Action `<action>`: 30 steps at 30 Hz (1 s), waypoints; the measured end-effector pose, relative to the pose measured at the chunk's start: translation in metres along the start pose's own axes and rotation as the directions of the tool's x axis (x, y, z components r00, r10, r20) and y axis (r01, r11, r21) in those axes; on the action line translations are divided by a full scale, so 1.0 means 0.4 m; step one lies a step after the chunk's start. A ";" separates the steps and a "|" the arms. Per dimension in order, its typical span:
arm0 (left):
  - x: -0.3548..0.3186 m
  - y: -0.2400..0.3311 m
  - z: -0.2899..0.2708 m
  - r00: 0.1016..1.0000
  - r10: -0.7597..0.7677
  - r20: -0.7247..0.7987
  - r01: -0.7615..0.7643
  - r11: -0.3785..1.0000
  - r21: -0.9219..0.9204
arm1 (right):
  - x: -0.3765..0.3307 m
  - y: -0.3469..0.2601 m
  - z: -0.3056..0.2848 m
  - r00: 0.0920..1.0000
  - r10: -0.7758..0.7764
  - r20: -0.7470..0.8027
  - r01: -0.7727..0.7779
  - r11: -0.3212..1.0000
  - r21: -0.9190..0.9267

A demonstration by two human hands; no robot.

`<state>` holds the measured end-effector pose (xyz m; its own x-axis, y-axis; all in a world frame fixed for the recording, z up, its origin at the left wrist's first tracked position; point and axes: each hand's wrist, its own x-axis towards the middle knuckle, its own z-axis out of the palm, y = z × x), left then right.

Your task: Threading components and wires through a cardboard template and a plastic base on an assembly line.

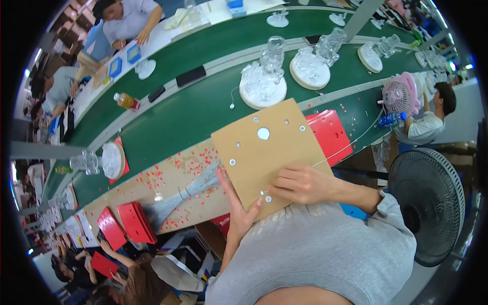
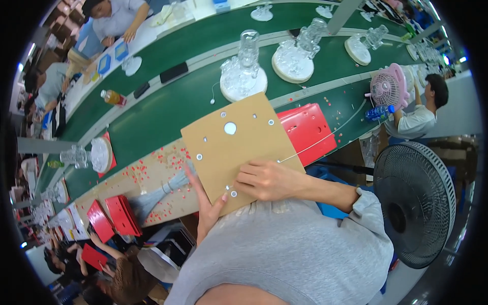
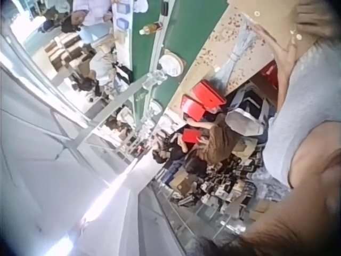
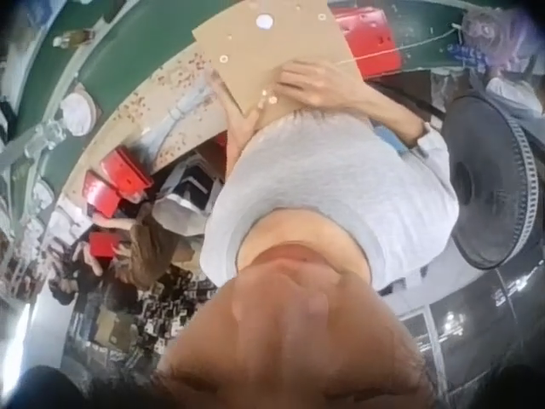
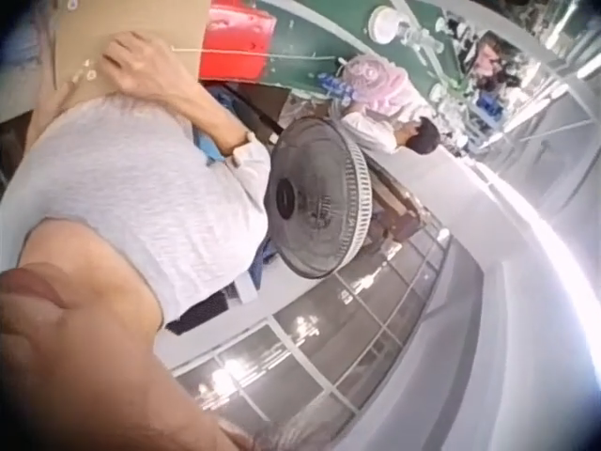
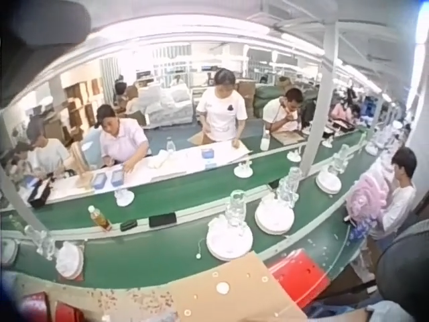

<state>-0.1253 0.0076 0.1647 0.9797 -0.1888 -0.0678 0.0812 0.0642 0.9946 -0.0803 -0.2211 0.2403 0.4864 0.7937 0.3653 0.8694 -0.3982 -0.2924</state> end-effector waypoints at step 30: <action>0.029 0.047 -0.063 0.973 0.228 -0.040 -0.230 0.973 -0.028 | -0.032 0.011 0.030 0.982 0.089 -0.167 -0.057 0.981 0.183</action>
<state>-0.1079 0.0312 0.1807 0.9788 -0.1301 0.1582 -0.1408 0.1335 0.9810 -0.0839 -0.2275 0.2238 0.5692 0.6670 0.4808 0.8095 -0.3522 -0.4698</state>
